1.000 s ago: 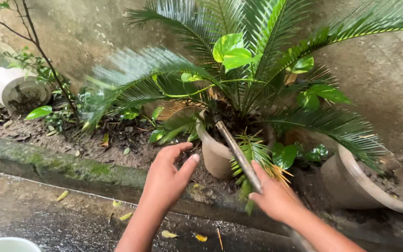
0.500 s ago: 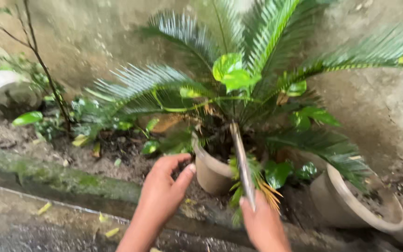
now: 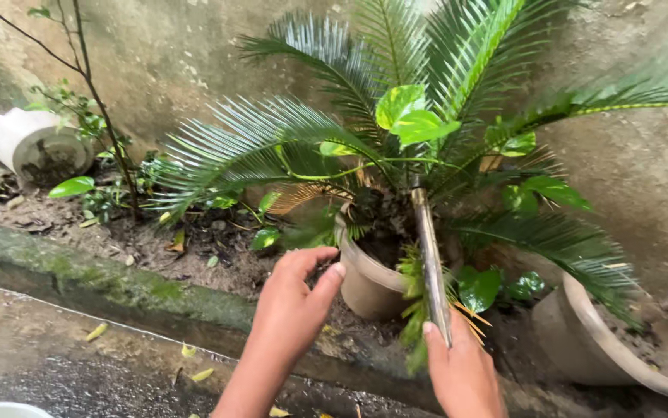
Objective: The person uses a wooden stick to loosen soil in a potted plant, then dips a plastic container into a bucket of water and places it into the pot to fertilize it.
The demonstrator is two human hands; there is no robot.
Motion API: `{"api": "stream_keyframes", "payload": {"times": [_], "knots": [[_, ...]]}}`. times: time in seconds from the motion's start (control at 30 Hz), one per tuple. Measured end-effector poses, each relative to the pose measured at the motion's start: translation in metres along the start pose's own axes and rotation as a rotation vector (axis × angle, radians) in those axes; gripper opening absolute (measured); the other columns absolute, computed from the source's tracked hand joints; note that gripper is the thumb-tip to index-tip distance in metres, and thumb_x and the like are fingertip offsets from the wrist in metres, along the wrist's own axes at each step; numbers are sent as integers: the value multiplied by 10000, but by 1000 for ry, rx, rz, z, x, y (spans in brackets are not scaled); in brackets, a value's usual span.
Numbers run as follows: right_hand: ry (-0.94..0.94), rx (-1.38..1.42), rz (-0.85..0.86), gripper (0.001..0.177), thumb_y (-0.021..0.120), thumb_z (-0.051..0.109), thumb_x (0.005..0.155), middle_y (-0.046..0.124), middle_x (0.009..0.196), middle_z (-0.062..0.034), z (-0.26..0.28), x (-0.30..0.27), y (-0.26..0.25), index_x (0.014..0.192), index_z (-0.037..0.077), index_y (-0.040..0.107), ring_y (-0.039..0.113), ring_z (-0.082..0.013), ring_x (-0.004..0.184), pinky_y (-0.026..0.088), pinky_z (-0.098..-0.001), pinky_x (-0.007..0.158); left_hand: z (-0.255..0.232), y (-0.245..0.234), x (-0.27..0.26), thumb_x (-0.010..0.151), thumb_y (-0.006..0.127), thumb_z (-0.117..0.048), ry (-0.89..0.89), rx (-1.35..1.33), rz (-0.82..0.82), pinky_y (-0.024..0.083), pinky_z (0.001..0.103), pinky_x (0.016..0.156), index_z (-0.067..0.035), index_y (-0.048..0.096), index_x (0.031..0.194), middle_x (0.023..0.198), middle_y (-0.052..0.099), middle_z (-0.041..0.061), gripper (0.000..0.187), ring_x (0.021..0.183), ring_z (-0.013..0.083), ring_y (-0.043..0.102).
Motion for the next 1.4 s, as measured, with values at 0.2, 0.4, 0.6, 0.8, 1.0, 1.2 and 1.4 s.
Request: {"api": "stream_keyframes", "payload": {"times": [0.2,0.4,0.6,0.8,1.0,1.2,1.4], "knots": [[516,217,663,355,583,428,995,527,648,-61,-19,41,14,1114,100,646,532,-192,458,470,-390,417,4,6,0,875,730,-341,134,39,1,525,387,878,-99,768,1112,1127,724,141,341,1045,308,680],[521,188,440,275,563,416,949,538,612,-76,10,15,0,1088,183,612,552,-193,443,481,-384,407,9,0,7,873,691,-332,39,7,10,545,367,830,-117,766,1130,1114,730,116,344,986,267,692],[56,-436,518,515,624,561,915,766,933,-144,-2,66,-18,1304,228,574,732,-338,821,557,-478,707,-2,4,1,834,706,-375,-153,23,84,555,356,749,-154,753,1160,1165,713,67,397,784,251,683],[-59,-866,552,480,452,590,996,780,1017,-147,8,83,-70,1225,189,582,770,-342,923,617,-492,824,1,1,4,865,725,-352,56,34,-8,539,366,854,-107,765,1133,1144,720,119,365,1009,260,692],[-22,-745,302,489,466,553,985,771,985,-204,33,76,-87,1334,218,539,739,-418,947,594,-536,839,6,4,3,851,700,-377,-66,29,52,568,378,846,-137,747,1128,1166,713,91,370,1035,261,706],[-203,-973,486,447,473,561,982,767,1054,-140,53,96,-89,1215,200,595,748,-357,1001,594,-502,888,9,10,2,868,711,-349,123,87,41,516,410,944,-100,743,1156,1177,717,131,382,1121,315,670],[-118,-857,428,461,485,547,1017,786,1020,-187,33,79,-76,1236,156,594,751,-401,967,595,-519,826,18,15,6,863,718,-348,65,39,-5,522,413,939,-72,706,1221,1188,695,181,452,1104,332,665]]}}
Point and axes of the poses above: each hand's wrist, its own x-axis towards the middle knuckle, its own y-axis out of the palm, z = x × y, the point moved 3 cm from there along x, towards the middle knuckle
